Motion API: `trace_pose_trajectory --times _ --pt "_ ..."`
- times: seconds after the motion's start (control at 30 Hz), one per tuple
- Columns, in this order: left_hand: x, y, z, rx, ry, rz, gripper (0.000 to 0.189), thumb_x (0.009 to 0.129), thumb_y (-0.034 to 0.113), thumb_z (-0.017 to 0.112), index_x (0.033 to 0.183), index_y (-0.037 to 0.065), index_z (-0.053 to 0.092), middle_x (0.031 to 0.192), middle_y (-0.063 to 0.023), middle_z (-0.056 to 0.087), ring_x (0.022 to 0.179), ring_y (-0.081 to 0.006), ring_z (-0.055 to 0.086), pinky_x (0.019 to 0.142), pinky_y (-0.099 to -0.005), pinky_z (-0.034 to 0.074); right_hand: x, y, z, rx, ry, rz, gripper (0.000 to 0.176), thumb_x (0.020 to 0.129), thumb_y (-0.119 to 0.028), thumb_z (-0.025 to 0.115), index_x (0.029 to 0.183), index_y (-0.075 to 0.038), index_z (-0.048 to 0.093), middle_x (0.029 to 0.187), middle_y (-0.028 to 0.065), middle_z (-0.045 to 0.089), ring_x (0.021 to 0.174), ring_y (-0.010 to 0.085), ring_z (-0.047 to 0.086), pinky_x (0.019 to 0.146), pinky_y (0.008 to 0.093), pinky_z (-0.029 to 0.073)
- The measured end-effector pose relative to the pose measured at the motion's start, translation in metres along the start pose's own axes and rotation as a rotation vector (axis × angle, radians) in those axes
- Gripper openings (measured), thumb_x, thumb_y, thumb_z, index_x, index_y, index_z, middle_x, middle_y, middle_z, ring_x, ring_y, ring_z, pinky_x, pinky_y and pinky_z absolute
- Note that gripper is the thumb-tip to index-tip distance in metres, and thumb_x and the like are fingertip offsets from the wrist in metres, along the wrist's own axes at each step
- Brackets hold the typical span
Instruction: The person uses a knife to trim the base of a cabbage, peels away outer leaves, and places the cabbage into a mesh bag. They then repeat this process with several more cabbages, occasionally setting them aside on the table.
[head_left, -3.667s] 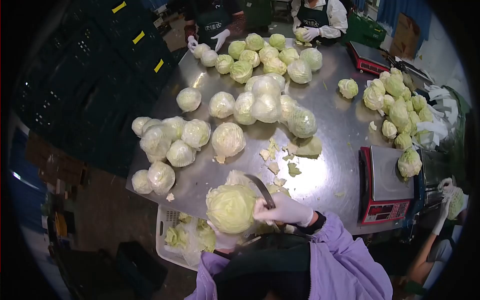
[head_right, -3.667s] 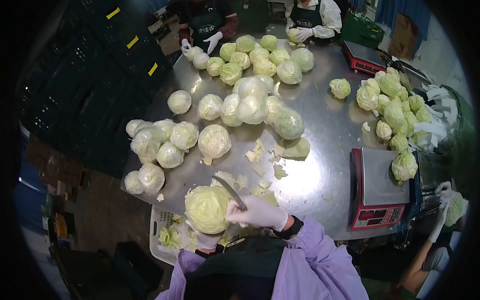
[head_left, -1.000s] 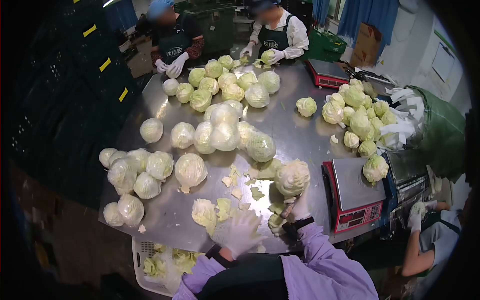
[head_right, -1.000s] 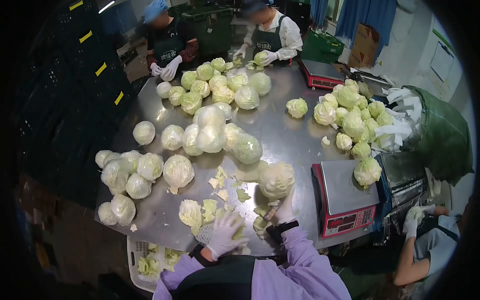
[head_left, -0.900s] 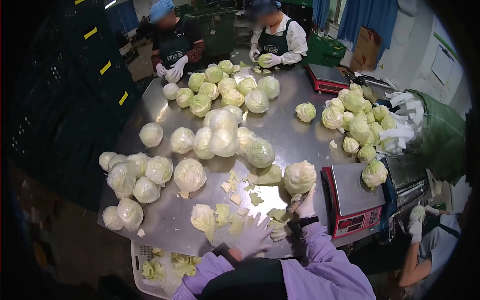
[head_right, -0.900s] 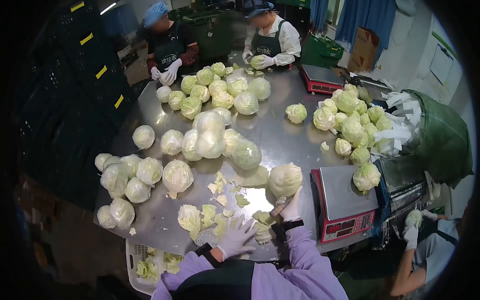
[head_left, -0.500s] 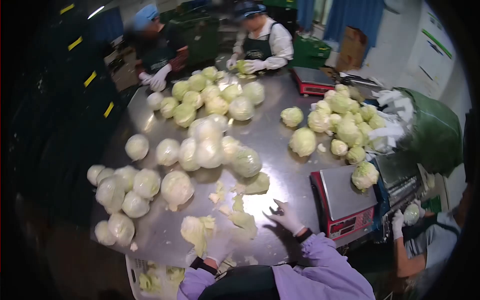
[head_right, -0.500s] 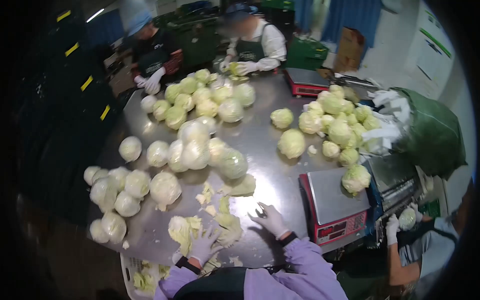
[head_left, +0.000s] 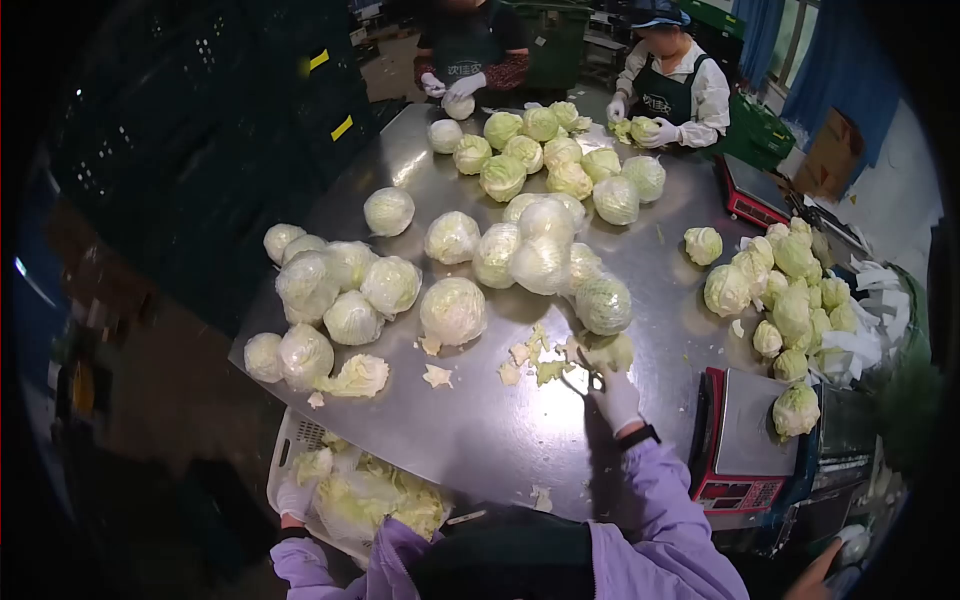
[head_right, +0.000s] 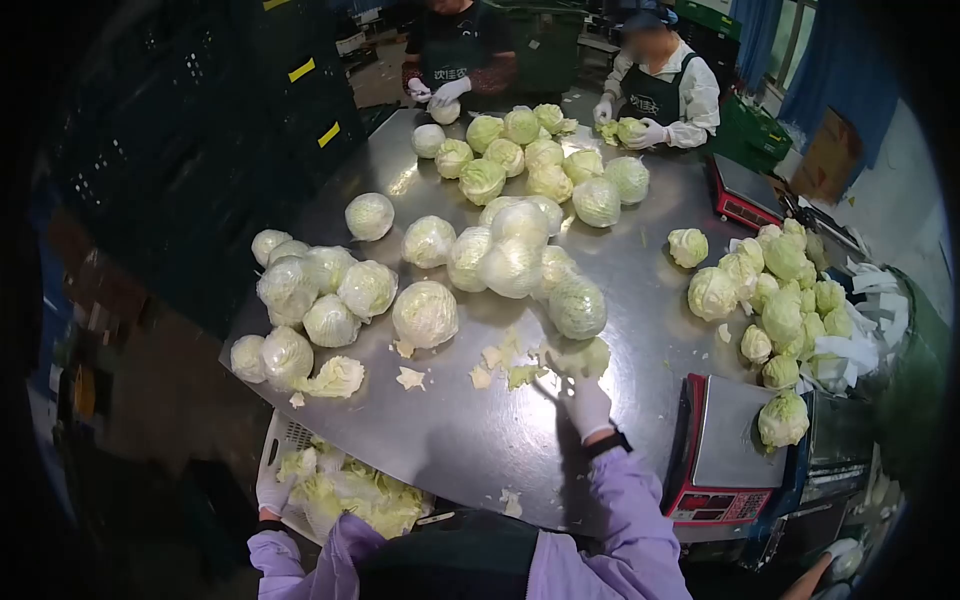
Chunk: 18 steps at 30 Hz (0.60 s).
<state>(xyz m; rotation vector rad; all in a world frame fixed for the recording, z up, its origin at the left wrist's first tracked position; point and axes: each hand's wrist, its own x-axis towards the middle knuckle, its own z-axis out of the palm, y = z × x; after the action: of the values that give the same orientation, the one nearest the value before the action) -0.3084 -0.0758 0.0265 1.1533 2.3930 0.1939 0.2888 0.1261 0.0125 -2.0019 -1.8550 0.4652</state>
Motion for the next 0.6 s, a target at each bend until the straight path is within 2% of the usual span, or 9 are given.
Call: trace_pose_trajectory --times 0.03,0.1,0.17,0.23,0.3,0.33,0.43,0.5,0.6 --pt "0.002 0.017 -0.010 -0.174 0.079 0.029 0.072 0.076 0.036 0.073 0.136 0.007 0.047 0.127 -0.0208 0.056 0.118 -0.0325 0.054 0.099 -0.0399 0.043 0.012 0.012 0.006 -0.038 -0.044 0.055 0.045 0.079 -0.023 0.068 0.121 -0.013 0.055 0.104 0.0190 0.062 0.087 0.0387 0.063 0.073 0.0446 0.052" --pt "0.020 0.053 -0.014 -0.308 0.257 0.343 0.071 0.076 0.026 0.075 0.136 0.003 0.045 0.129 -0.0213 0.054 0.120 -0.0325 0.052 0.102 -0.0386 0.039 0.018 -0.002 0.031 -0.092 -0.224 0.064 0.042 0.081 -0.027 0.065 0.119 -0.012 0.056 0.098 0.0200 0.063 0.085 0.0393 0.063 0.072 0.0458 0.051" --pt "0.030 0.128 -0.016 -0.370 0.270 0.479 0.075 0.074 0.021 0.077 0.136 -0.001 0.042 0.134 -0.0221 0.048 0.124 -0.0331 0.047 0.103 -0.0387 0.038 -0.005 -0.028 0.078 0.069 -0.208 -0.135 0.033 0.084 -0.028 0.061 0.112 -0.011 0.059 0.094 0.0208 0.063 0.080 0.0387 0.063 0.069 0.0469 0.051" --pt "0.055 0.189 0.000 -0.270 0.254 0.614 0.086 0.072 0.025 0.079 0.141 0.000 0.035 0.139 -0.0212 0.042 0.129 -0.0338 0.040 0.107 -0.0394 0.032 -0.041 -0.070 0.107 -0.030 -0.414 -0.426 0.034 0.087 -0.032 0.059 0.116 -0.015 0.060 0.096 0.0167 0.064 0.083 0.0372 0.062 0.073 0.0445 0.051" --pt "0.067 0.257 0.008 -0.349 0.178 0.768 0.095 0.068 0.028 0.082 0.143 -0.001 0.030 0.141 -0.0228 0.040 0.131 -0.0349 0.038 0.110 -0.0394 0.030 -0.074 -0.106 0.084 0.329 -0.663 -0.576 0.039 0.088 -0.033 0.059 0.123 -0.014 0.058 0.109 0.0177 0.063 0.098 0.0354 0.062 0.087 0.0409 0.049" --pt "0.082 0.281 0.019 -0.349 0.143 0.824 0.099 0.066 0.030 0.083 0.143 -0.001 0.029 0.142 -0.0239 0.038 0.132 -0.0356 0.037 0.110 -0.0394 0.029 -0.081 -0.111 0.087 0.488 -0.622 -0.613 0.037 0.087 -0.034 0.061 0.117 -0.011 0.061 0.111 0.0128 0.064 0.100 0.0353 0.060 0.085 0.0414 0.048" --pt "0.117 0.346 0.042 -0.250 0.097 0.959 0.106 0.062 0.035 0.085 0.144 0.002 0.028 0.143 -0.0270 0.034 0.134 -0.0373 0.033 0.112 -0.0395 0.027 -0.068 -0.095 0.049 0.654 -0.640 -0.419 0.040 0.089 -0.034 0.060 0.120 -0.010 0.061 0.113 0.0114 0.066 0.094 0.0268 0.066 0.080 0.0344 0.052" --pt "0.135 0.378 0.054 -0.204 0.112 1.007 0.100 0.062 0.037 0.084 0.142 0.006 0.034 0.143 -0.0247 0.034 0.135 -0.0368 0.031 0.112 -0.0385 0.025 -0.050 -0.076 0.017 0.914 -0.796 0.165 0.037 0.092 -0.028 0.058 0.121 -0.005 0.059 0.109 0.0075 0.068 0.085 0.0147 0.065 0.069 0.0261 0.052" --pt "0.166 0.400 0.077 -0.223 0.006 1.018 0.086 0.064 0.036 0.083 0.135 0.008 0.043 0.136 -0.0216 0.043 0.130 -0.0356 0.039 0.109 -0.0390 0.031 -0.051 -0.038 0.002 1.187 -0.645 0.393 0.034 0.096 -0.022 0.054 0.123 -0.002 0.056 0.104 0.0067 0.068 0.068 0.0047 0.058 0.057 0.0177 0.046"
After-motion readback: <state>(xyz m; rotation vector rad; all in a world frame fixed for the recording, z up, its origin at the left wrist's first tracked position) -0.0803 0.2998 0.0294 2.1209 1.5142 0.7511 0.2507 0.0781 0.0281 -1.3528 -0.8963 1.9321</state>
